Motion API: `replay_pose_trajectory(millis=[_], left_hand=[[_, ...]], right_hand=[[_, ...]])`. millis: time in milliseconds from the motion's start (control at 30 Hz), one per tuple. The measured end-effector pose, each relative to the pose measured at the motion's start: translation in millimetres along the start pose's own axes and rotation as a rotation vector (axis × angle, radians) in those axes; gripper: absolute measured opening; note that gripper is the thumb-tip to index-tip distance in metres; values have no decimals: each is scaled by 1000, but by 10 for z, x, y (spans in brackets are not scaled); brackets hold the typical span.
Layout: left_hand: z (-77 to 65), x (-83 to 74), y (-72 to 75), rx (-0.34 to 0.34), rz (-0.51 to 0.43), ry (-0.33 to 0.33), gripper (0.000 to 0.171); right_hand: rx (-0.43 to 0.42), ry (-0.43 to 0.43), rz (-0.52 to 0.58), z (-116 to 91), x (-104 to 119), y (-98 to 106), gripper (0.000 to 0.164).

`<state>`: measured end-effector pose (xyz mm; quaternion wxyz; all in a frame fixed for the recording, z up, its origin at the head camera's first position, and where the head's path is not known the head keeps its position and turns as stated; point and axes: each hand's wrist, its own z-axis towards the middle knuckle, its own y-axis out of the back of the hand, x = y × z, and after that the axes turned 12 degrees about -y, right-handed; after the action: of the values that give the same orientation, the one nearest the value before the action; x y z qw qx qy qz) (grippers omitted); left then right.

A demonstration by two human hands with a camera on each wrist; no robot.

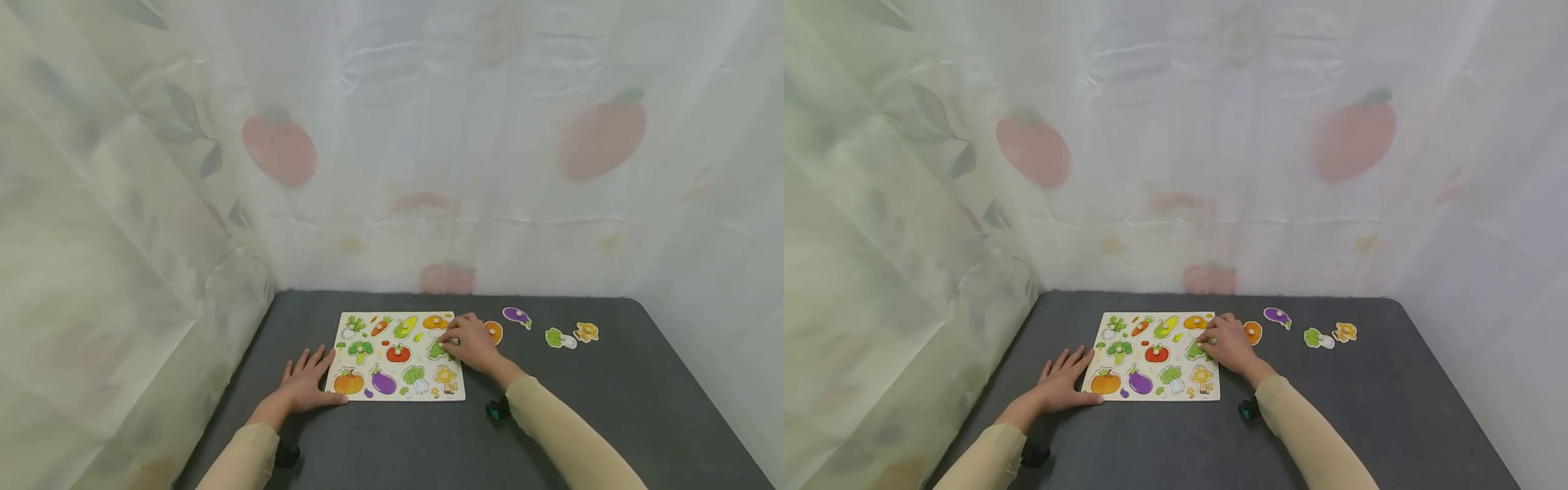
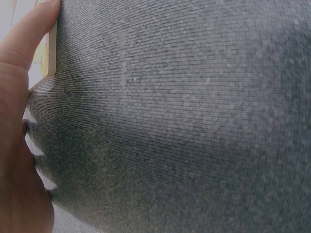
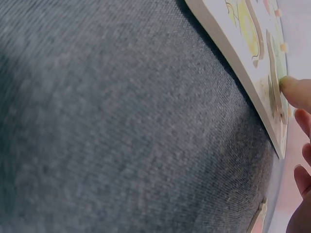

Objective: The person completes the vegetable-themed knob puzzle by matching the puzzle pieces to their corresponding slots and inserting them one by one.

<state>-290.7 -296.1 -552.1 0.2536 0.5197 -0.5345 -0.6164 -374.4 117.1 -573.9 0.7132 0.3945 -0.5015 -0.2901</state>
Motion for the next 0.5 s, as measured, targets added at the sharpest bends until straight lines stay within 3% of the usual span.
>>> replay_pose_trajectory(millis=[500], left_hand=[[-7, 0, -2, 6, 11, 3, 119]], right_hand=[[21, -32, 8, 36, 30, -17, 14]])
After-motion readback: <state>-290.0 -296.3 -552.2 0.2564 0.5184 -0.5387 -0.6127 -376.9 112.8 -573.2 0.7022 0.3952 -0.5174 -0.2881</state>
